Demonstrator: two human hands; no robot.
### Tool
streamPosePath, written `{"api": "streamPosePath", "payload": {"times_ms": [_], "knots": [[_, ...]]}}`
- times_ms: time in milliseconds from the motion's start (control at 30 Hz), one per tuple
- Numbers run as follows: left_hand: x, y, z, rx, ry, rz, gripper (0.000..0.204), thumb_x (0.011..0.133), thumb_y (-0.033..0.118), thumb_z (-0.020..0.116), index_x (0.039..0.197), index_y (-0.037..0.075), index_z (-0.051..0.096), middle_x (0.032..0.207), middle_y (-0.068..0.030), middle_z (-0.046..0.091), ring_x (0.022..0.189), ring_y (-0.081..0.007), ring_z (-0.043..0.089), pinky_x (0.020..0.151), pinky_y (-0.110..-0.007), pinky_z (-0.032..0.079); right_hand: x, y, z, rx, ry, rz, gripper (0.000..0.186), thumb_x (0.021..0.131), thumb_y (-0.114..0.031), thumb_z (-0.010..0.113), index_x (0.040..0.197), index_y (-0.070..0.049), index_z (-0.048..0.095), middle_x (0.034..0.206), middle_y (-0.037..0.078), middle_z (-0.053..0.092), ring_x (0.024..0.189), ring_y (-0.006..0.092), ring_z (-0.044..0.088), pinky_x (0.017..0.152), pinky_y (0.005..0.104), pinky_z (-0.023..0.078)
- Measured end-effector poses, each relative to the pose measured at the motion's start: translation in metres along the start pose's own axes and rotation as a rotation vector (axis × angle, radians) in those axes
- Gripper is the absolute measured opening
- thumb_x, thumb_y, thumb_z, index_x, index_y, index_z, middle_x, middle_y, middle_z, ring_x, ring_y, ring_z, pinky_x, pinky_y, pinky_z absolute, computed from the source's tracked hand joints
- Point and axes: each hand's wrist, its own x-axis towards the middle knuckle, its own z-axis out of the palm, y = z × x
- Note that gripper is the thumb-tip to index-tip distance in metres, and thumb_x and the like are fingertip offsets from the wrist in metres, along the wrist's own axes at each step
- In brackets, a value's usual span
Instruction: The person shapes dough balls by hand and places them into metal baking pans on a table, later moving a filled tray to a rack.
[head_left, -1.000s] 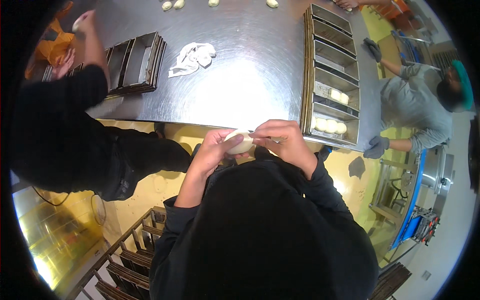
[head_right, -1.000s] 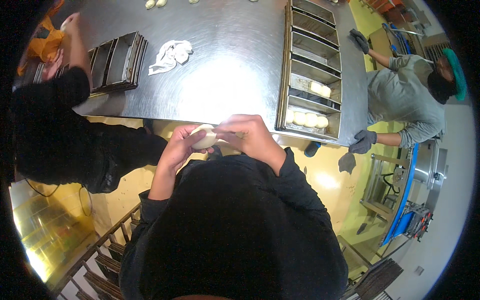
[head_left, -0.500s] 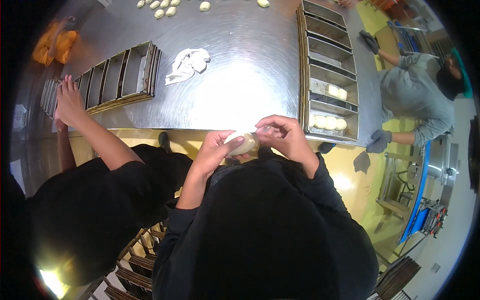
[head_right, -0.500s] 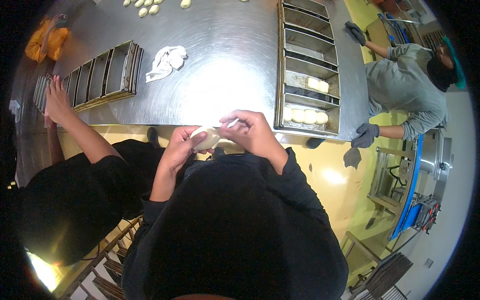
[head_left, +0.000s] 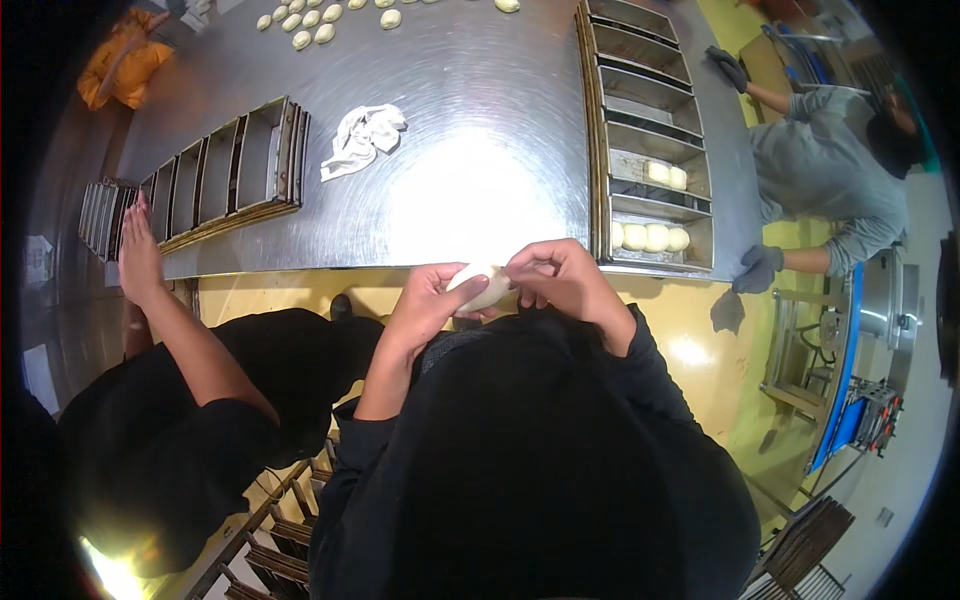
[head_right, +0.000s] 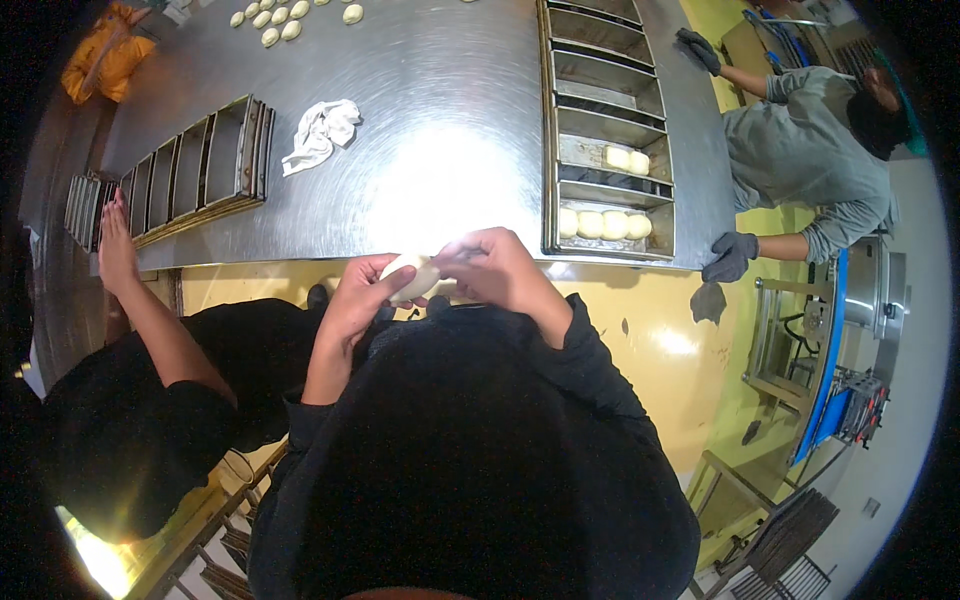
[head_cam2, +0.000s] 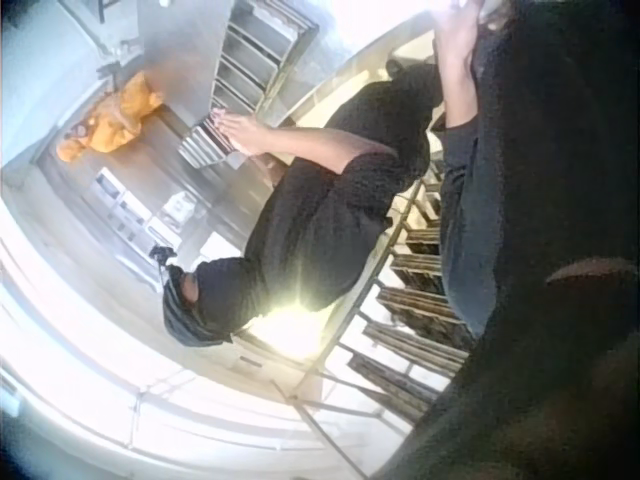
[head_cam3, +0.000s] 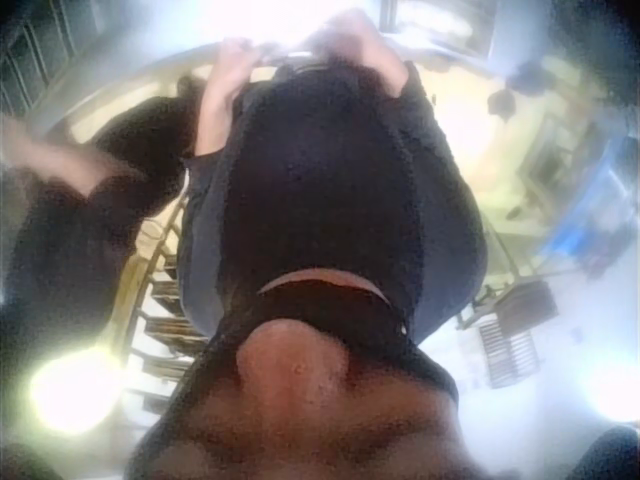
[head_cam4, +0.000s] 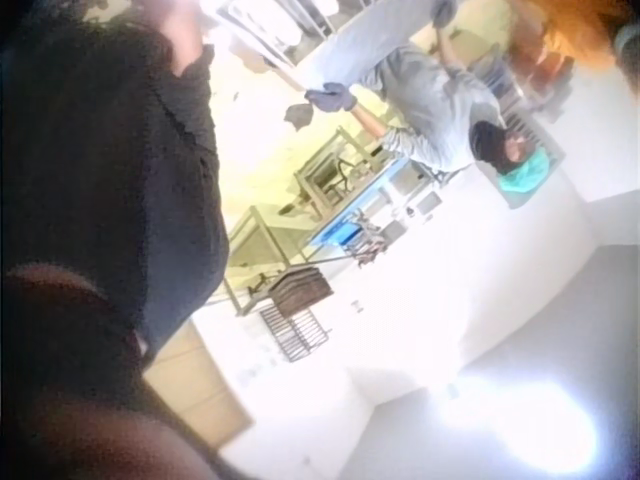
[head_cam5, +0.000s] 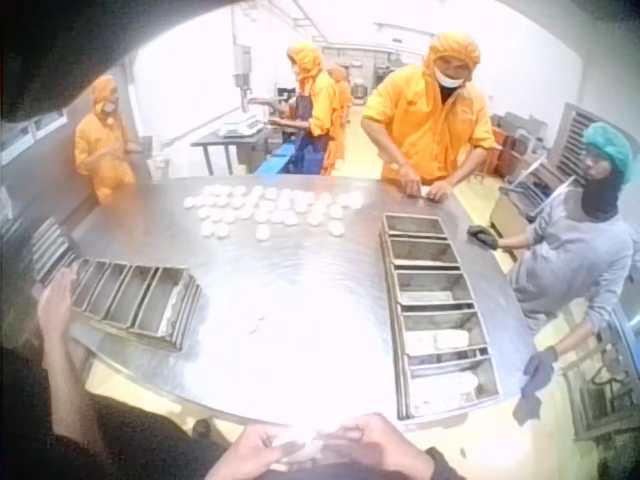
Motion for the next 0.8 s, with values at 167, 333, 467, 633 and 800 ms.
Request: {"api": "streamPosePath", "payload": {"times_ms": [167, 333, 467, 633, 800], "knots": [[0.005, 0.000, 0.002, -0.011, -0.023, 0.008, 0.028, 0.093, 0.018, 0.064, 0.110, -0.004, 0.065, 0.091, -0.0115, 0.070, 0.073, -0.0163, 0.069, 0.065, -0.024, 0.055, 0.000, 0.008, -0.004, -0.013, -0.027, -0.054, 0.011, 0.089, -0.008, 0.067, 0.097, -0.002, 0.069, 0.076, 0.002, 0.067, 0.063, 0.0064, 0.059, 0.057, 0.0209, 0.045], [0.009, 0.006, 0.011, 0.031, 0.028, 0.048, 0.046, 0.091, 0.012, 0.066, 0.132, 0.000, 0.049, 0.086, -0.0114, 0.070, 0.070, -0.0177, 0.070, 0.062, -0.024, 0.053, 0.001, 0.007, 0.000, 0.066, -0.061, -0.213, 0.029, 0.082, -0.003, 0.073, 0.111, -0.002, 0.065, 0.099, 0.006, 0.067, 0.087, 0.0115, 0.062, 0.075, 0.0254, 0.050], [0.014, 0.004, 0.014, 0.163, 0.039, 0.116, 0.062, 0.092, 0.012, 0.064, 0.143, 0.007, 0.030, 0.085, -0.0115, 0.070, 0.076, -0.0169, 0.069, 0.067, -0.027, 0.052, 0.003, 0.003, 0.003, -0.140, -0.176, -0.431, 0.046, 0.076, -0.002, 0.077, 0.119, -0.003, 0.061, 0.109, 0.008, 0.064, 0.097, 0.0176, 0.062, 0.086, 0.0302, 0.051], [-0.009, 0.038, 0.024, 0.206, 0.072, -0.033, 0.055, 0.095, 0.016, 0.061, 0.142, 0.008, 0.035, 0.092, -0.0137, 0.069, 0.082, -0.0142, 0.066, 0.074, -0.026, 0.049, 0.002, 0.002, 0.005, 0.113, -0.134, -0.282, 0.043, 0.075, 0.007, 0.073, 0.116, -0.001, 0.063, 0.107, 0.003, 0.064, 0.093, 0.0081, 0.059, 0.077, 0.0224, 0.048], [-0.027, 0.020, 0.017, 0.508, 0.384, 0.320, 0.041, 0.092, 0.016, 0.063, 0.130, 0.003, 0.052, 0.100, -0.0168, 0.068, 0.079, -0.0176, 0.068, 0.070, -0.028, 0.051, 0.011, 0.004, 0.001, 0.283, -0.108, -0.321, 0.042, 0.079, 0.005, 0.074, 0.119, 0.002, 0.059, 0.105, 0.005, 0.062, 0.091, 0.0098, 0.061, 0.076, 0.0224, 0.051]]}}
